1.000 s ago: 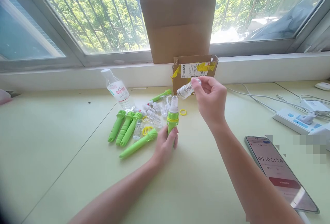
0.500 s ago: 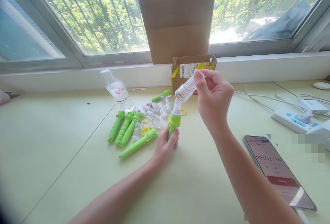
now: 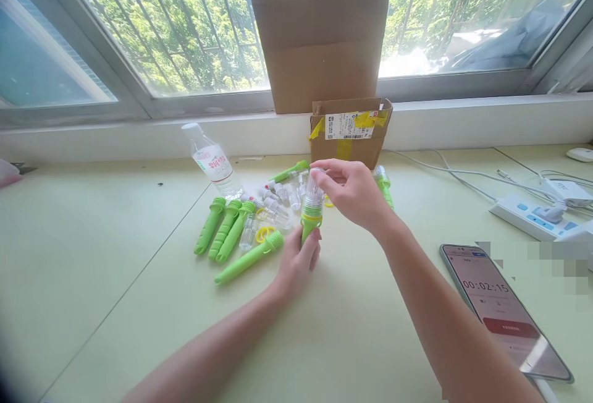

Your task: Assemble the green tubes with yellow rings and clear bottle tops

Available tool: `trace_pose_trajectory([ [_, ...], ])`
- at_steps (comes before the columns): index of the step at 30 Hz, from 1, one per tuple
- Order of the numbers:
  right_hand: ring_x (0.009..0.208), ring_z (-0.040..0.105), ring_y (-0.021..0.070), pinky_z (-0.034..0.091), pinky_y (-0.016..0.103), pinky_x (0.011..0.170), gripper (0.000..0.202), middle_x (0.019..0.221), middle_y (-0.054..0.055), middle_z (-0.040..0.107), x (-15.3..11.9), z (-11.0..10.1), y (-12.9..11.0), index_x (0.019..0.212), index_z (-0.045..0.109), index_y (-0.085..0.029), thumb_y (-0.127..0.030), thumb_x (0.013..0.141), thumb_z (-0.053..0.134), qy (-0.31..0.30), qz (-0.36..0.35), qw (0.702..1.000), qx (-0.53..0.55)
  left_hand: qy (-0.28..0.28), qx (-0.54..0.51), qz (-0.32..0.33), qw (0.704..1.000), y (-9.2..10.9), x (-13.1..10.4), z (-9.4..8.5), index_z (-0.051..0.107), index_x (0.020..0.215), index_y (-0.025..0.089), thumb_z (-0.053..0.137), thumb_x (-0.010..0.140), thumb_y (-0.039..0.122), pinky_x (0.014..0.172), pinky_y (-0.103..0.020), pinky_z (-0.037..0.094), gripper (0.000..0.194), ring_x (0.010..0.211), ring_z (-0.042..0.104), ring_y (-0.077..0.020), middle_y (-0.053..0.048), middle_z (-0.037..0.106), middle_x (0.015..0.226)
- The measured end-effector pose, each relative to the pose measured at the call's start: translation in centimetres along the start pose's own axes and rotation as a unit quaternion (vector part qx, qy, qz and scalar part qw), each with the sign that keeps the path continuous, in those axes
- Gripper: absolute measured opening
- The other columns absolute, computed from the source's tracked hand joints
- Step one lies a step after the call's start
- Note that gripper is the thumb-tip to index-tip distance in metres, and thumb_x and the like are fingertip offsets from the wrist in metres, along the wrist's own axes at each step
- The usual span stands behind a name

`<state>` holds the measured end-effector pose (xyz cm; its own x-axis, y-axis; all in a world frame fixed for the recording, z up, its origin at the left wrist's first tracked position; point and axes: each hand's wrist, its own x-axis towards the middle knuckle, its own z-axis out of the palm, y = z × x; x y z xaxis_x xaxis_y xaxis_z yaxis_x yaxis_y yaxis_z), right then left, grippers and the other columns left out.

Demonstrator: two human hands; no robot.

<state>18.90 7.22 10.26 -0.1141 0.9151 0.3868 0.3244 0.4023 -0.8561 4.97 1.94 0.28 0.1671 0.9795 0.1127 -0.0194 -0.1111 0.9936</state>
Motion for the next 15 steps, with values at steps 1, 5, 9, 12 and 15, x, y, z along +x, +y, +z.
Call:
trace_pose_trajectory([
  [1,0.078,0.068,0.0221,0.059,0.038,0.065,0.025,0.088,0.003,0.073,0.0,-0.1,0.0,0.096,0.073,-0.028,-0.045,0.081,0.062,-0.006,0.001,1.0,0.007,0.001,-0.003,-0.002,1.0,-0.03,0.04,-0.02,0.045,0.077,0.019,0.047,0.089,0.051,0.045,-0.024,0.023,0.034,0.042,0.03,-0.0073,0.007,0.035,0.048],
  [5,0.084,0.068,0.0223,0.059,0.038,0.072,0.025,0.093,0.004,0.073,0.01,-0.6,-0.29,0.096,0.073,-0.026,-0.043,0.079,0.065,-0.023,0.013,0.999,0.035,-0.007,-0.004,-0.004,1.0,-0.11,0.12,-0.08,0.044,0.076,0.019,0.049,0.088,0.05,0.045,-0.024,0.022,0.034,0.042,0.029,-0.0068,0.008,0.035,0.048],
  [9,0.081,0.068,0.0223,0.058,0.037,0.071,0.027,0.089,0.006,0.072,0.01,-0.79,-0.54,0.087,0.071,-0.023,-0.046,0.074,0.07,-0.018,0.036,0.999,0.027,-0.011,0.002,-0.008,1.0,-0.14,0.09,-0.11,0.044,0.077,0.019,0.048,0.089,0.05,0.046,-0.024,0.022,0.033,0.042,0.028,-0.0064,0.008,0.034,0.048],
  [12,0.078,0.067,0.0227,0.056,0.036,0.065,0.03,0.085,0.007,0.071,-0.01,-0.62,-0.48,0.081,0.066,-0.022,-0.048,0.068,0.075,-0.002,0.047,0.998,0.031,-0.017,0.001,-0.009,1.0,-0.14,0.01,-0.05,0.044,0.077,0.019,0.047,0.089,0.049,0.046,-0.023,0.022,0.033,0.043,0.028,-0.0063,0.008,0.034,0.048],
  [15,0.073,0.065,0.022,0.052,0.033,0.057,0.034,0.082,0.006,0.07,-0.13,-0.32,-0.45,0.08,0.062,-0.022,-0.049,0.065,0.077,0.005,0.054,0.997,0.052,-0.015,0.004,-0.007,1.0,-0.16,-0.07,0.03,0.044,0.077,0.019,0.047,0.089,0.049,0.046,-0.023,0.023,0.033,0.043,0.029,-0.0063,0.008,0.034,0.049],
])
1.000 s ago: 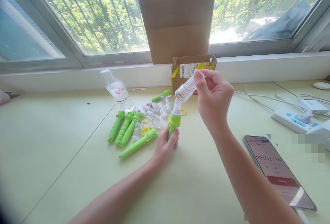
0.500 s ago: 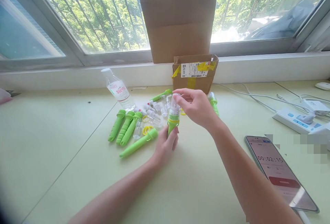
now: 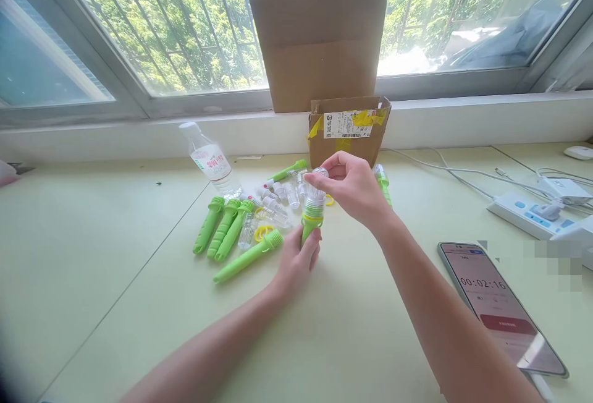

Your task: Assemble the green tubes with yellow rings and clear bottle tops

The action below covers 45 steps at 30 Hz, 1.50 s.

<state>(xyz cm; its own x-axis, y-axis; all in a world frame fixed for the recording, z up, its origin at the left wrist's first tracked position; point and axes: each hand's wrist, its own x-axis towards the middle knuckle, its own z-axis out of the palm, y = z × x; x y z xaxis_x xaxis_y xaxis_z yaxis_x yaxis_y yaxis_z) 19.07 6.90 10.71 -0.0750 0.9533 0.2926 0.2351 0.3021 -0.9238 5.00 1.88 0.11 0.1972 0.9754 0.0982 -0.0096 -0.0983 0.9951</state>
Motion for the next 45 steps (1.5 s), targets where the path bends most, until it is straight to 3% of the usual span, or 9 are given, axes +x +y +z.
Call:
trace_pose_trajectory([
  [7,0.053,0.049,0.0126,0.034,0.026,0.045,0.032,0.057,-0.001,0.053,-0.3,0.6,0.1,0.087,0.071,-0.022,-0.051,0.073,0.069,0.02,-0.034,0.995,-0.089,-0.012,-0.005,-0.005,1.0,-0.1,-0.1,0.0,0.044,0.076,0.018,0.049,0.088,0.048,0.045,-0.023,0.022,0.033,0.043,0.029,-0.006,0.008,0.035,0.049],
  [11,0.071,0.059,0.0176,0.044,0.028,0.054,0.034,0.079,0.004,0.067,-0.1,0.5,0.1,0.097,0.073,-0.022,-0.05,0.083,0.058,-0.012,-0.025,0.997,-0.075,-0.008,-0.009,-0.016,1.0,-0.2,0.0,0.0,0.044,0.075,0.019,0.05,0.088,0.05,0.045,-0.023,0.021,0.034,0.043,0.029,-0.0062,0.008,0.035,0.048],
  [15,0.084,0.062,0.0212,0.05,0.032,0.065,0.034,0.093,0.005,0.07,-0.2,0.2,-0.3,0.108,0.069,-0.025,-0.046,0.085,0.055,-0.063,0.0,0.997,-0.036,-0.002,-0.01,-0.021,1.0,-0.3,0.2,-0.1,0.042,0.073,0.019,0.051,0.087,0.051,0.044,-0.023,0.021,0.036,0.043,0.028,-0.0064,0.007,0.035,0.048],
  [19,0.072,0.06,0.0186,0.047,0.03,0.059,0.03,0.08,0.004,0.068,-0.3,0.1,-0.4,0.089,0.069,-0.022,-0.05,0.078,0.063,-0.046,-0.01,0.997,-0.066,-0.004,-0.008,-0.016,1.0,-0.2,0.1,0.0,0.042,0.073,0.019,0.05,0.087,0.05,0.045,-0.023,0.021,0.035,0.043,0.028,-0.0064,0.007,0.034,0.049],
  [22,0.059,0.054,0.0147,0.04,0.028,0.05,0.032,0.067,0.001,0.062,-0.2,0.3,-0.1,0.073,0.06,-0.021,-0.051,0.072,0.069,-0.014,-0.004,0.994,-0.106,-0.011,0.003,-0.013,1.0,-0.1,0.0,0.1,0.041,0.072,0.019,0.051,0.087,0.049,0.046,-0.023,0.022,0.035,0.045,0.029,-0.0065,0.007,0.034,0.05],
  [26,0.057,0.052,0.0135,0.038,0.027,0.048,0.035,0.068,0.001,0.06,-0.2,0.7,0.2,0.07,0.054,-0.021,-0.053,0.072,0.068,0.012,0.008,0.992,-0.125,-0.016,0.026,-0.001,1.0,0.2,-0.1,0.1,0.038,0.069,0.019,0.048,0.089,0.047,0.047,-0.023,0.023,0.036,0.048,0.029,-0.0071,0.006,0.034,0.052],
  [34,0.081,0.064,0.0189,0.05,0.032,0.064,0.03,0.103,0.004,0.067,-0.1,1.3,0.7,0.101,0.062,-0.025,-0.042,0.076,0.066,-0.007,-0.02,0.997,-0.073,0.01,0.097,0.093,0.991,0.4,-0.3,0.3,0.04,0.074,0.018,0.048,0.09,0.038,0.052,-0.024,0.025,0.026,0.054,0.031,-0.0082,0.005,0.036,0.059],
  [40,0.077,0.065,0.0204,0.05,0.035,0.067,0.032,0.091,0.005,0.07,-0.2,1.2,0.3,0.096,0.069,-0.023,-0.047,0.076,0.066,-0.03,-0.008,0.998,-0.047,0.014,0.101,0.082,0.991,0.6,-0.3,0.3,0.041,0.073,0.018,0.048,0.089,0.039,0.052,-0.024,0.026,0.027,0.054,0.033,-0.0089,0.005,0.037,0.059],
  [45,0.1,0.064,0.0247,0.05,0.039,0.084,0.035,0.105,0.007,0.07,-0.2,0.4,-0.3,0.112,0.066,-0.024,-0.044,0.083,0.058,-0.128,0.037,0.987,0.086,0.011,0.053,0.041,0.998,1.0,-0.1,0.2,0.038,0.068,0.018,0.05,0.087,0.045,0.051,-0.023,0.024,0.035,0.053,0.03,-0.0081,0.005,0.035,0.058],
])
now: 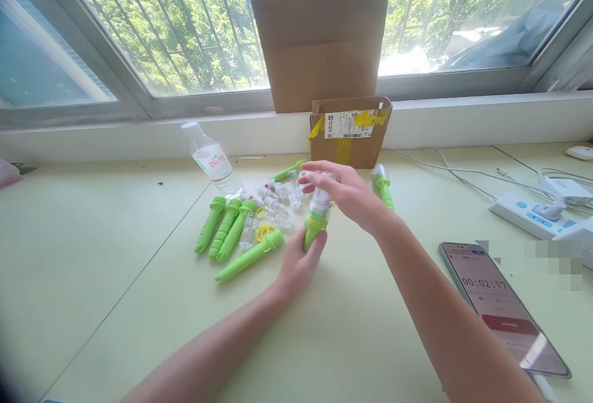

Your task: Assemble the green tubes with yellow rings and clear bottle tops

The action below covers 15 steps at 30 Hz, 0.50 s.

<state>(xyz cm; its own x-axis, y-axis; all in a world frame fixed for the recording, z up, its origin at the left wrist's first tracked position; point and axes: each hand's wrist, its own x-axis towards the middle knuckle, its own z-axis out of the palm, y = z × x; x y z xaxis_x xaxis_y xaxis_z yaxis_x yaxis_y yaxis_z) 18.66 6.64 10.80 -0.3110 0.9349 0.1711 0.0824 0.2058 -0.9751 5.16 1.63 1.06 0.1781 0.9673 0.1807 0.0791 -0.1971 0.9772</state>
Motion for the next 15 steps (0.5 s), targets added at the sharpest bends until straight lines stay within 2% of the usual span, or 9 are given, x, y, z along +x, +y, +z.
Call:
trace_pose_trajectory([
  [3,0.107,0.062,0.0255,0.047,0.042,0.09,0.038,0.112,0.008,0.069,-0.04,-0.46,-0.16,0.12,0.062,-0.024,-0.038,0.086,0.054,-0.054,0.018,0.995,0.081,0.003,-0.022,-0.022,0.999,-0.12,0.06,0.02,0.037,0.065,0.019,0.051,0.086,0.048,0.049,-0.023,0.023,0.039,0.051,0.029,-0.0076,0.005,0.034,0.056],
  [5,0.106,0.063,0.0254,0.047,0.043,0.091,0.041,0.112,0.009,0.069,-0.15,-0.62,-0.26,0.123,0.06,-0.024,-0.037,0.085,0.056,-0.064,0.025,0.994,0.09,0.006,-0.026,-0.023,0.999,-0.12,0.05,0.07,0.036,0.065,0.019,0.052,0.086,0.048,0.049,-0.023,0.023,0.04,0.051,0.028,-0.0073,0.005,0.033,0.055],
  [8,0.097,0.066,0.0247,0.049,0.041,0.085,0.043,0.104,0.008,0.072,-0.33,-0.58,-0.38,0.119,0.063,-0.024,-0.041,0.08,0.064,-0.036,0.027,0.998,0.045,0.011,-0.022,-0.009,1.0,0.08,0.0,0.11,0.036,0.065,0.018,0.052,0.086,0.047,0.049,-0.023,0.022,0.039,0.052,0.027,-0.0071,0.005,0.033,0.057],
  [12,0.084,0.067,0.0242,0.05,0.033,0.067,0.031,0.085,0.008,0.073,-0.3,-0.25,-0.32,0.093,0.072,-0.021,-0.046,0.074,0.07,0.003,0.011,1.0,-0.014,0.003,-0.016,-0.003,1.0,0.17,-0.03,0.07,0.036,0.065,0.018,0.052,0.086,0.046,0.049,-0.023,0.022,0.038,0.053,0.028,-0.0072,0.005,0.033,0.057],
  [13,0.083,0.067,0.0241,0.05,0.033,0.065,0.03,0.085,0.008,0.073,-0.26,-0.2,-0.29,0.089,0.072,-0.021,-0.047,0.074,0.07,0.007,0.008,1.0,-0.019,0.0,-0.018,-0.008,1.0,0.07,-0.02,0.05,0.037,0.065,0.018,0.052,0.086,0.047,0.049,-0.023,0.022,0.039,0.052,0.028,-0.0071,0.005,0.033,0.057],
  [15,0.086,0.067,0.024,0.051,0.034,0.069,0.032,0.09,0.008,0.073,-0.22,-0.21,-0.29,0.094,0.071,-0.021,-0.046,0.075,0.069,0.001,0.013,1.0,-0.007,-0.009,-0.029,-0.027,0.999,-0.25,0.02,-0.01,0.037,0.065,0.018,0.052,0.086,0.049,0.048,-0.022,0.023,0.04,0.05,0.029,-0.007,0.006,0.034,0.054],
])
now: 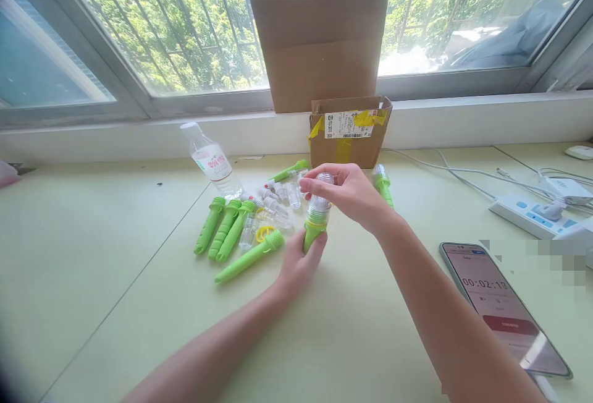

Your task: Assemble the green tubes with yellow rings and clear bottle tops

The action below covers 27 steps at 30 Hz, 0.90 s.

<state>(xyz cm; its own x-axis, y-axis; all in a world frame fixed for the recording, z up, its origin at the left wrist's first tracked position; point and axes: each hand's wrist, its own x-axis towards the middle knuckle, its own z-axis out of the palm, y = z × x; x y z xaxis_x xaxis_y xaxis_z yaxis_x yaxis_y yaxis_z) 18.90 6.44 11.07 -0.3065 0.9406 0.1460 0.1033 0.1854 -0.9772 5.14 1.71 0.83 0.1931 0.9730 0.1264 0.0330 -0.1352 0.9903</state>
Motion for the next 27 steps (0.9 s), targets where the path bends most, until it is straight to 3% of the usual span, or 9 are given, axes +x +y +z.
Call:
trace_pose_trajectory([
  [5,0.1,0.065,0.0251,0.052,0.04,0.082,0.047,0.11,0.009,0.07,0.0,-0.7,0.0,0.122,0.061,-0.025,-0.04,0.078,0.067,-0.085,0.025,0.99,0.106,-0.008,-0.035,-0.039,0.999,-0.7,0.1,-0.1,0.037,0.067,0.019,0.052,0.085,0.052,0.044,-0.023,0.022,0.041,0.044,0.029,-0.0066,0.007,0.033,0.048],
  [8,0.096,0.066,0.0238,0.051,0.04,0.081,0.048,0.105,0.009,0.071,0.0,-0.9,0.1,0.118,0.063,-0.025,-0.041,0.074,0.071,-0.075,0.029,0.992,0.098,-0.006,-0.044,-0.042,0.998,-0.9,0.1,-0.1,0.039,0.069,0.019,0.053,0.085,0.053,0.044,-0.023,0.022,0.04,0.043,0.029,-0.0063,0.008,0.033,0.048],
  [13,0.074,0.065,0.0196,0.051,0.033,0.065,0.035,0.082,0.006,0.072,0.1,-0.5,0.0,0.098,0.07,-0.023,-0.043,0.07,0.074,-0.023,0.014,1.0,0.007,-0.016,-0.062,-0.052,0.997,-0.7,0.0,0.0,0.041,0.069,0.019,0.054,0.084,0.055,0.042,-0.023,0.021,0.04,0.04,0.029,-0.0058,0.008,0.033,0.045],
  [17,0.065,0.061,0.0167,0.047,0.028,0.056,0.026,0.071,0.002,0.066,0.1,-0.2,0.2,0.086,0.07,-0.023,-0.042,0.069,0.074,-0.003,0.005,1.0,-0.026,-0.114,-0.079,-0.078,0.987,0.3,-0.1,-0.3,0.041,0.062,0.019,0.055,0.082,0.056,0.04,-0.023,0.021,0.044,0.036,0.028,-0.0052,0.008,0.033,0.04],
  [21,0.071,0.064,0.018,0.053,0.035,0.07,0.024,0.072,0.002,0.065,0.2,0.3,0.5,0.091,0.068,-0.022,-0.04,0.074,0.07,-0.06,0.013,0.992,0.109,-0.229,-0.106,-0.117,0.96,1.1,0.0,-0.7,0.035,0.052,0.02,0.053,0.083,0.055,0.039,-0.024,0.023,0.05,0.031,0.028,-0.0055,0.007,0.032,0.035],
  [24,0.082,0.066,0.0206,0.053,0.041,0.08,0.022,0.083,0.004,0.068,0.3,0.5,0.8,0.09,0.066,-0.023,-0.038,0.075,0.068,-0.103,0.014,0.972,0.212,-0.29,-0.158,-0.185,0.926,1.3,0.2,-1.0,0.036,0.051,0.02,0.06,0.078,0.054,0.035,-0.024,0.018,0.049,0.029,0.026,-0.0053,0.008,0.03,0.034],
  [27,0.082,0.066,0.0207,0.054,0.04,0.073,0.024,0.088,0.003,0.069,0.3,0.4,1.4,0.09,0.065,-0.026,-0.041,0.071,0.068,-0.109,0.026,0.96,0.257,-0.348,-0.209,-0.248,0.88,1.4,0.2,-1.2,0.037,0.05,0.02,0.065,0.073,0.051,0.033,-0.023,0.013,0.047,0.029,0.022,-0.0051,0.009,0.028,0.035],
])
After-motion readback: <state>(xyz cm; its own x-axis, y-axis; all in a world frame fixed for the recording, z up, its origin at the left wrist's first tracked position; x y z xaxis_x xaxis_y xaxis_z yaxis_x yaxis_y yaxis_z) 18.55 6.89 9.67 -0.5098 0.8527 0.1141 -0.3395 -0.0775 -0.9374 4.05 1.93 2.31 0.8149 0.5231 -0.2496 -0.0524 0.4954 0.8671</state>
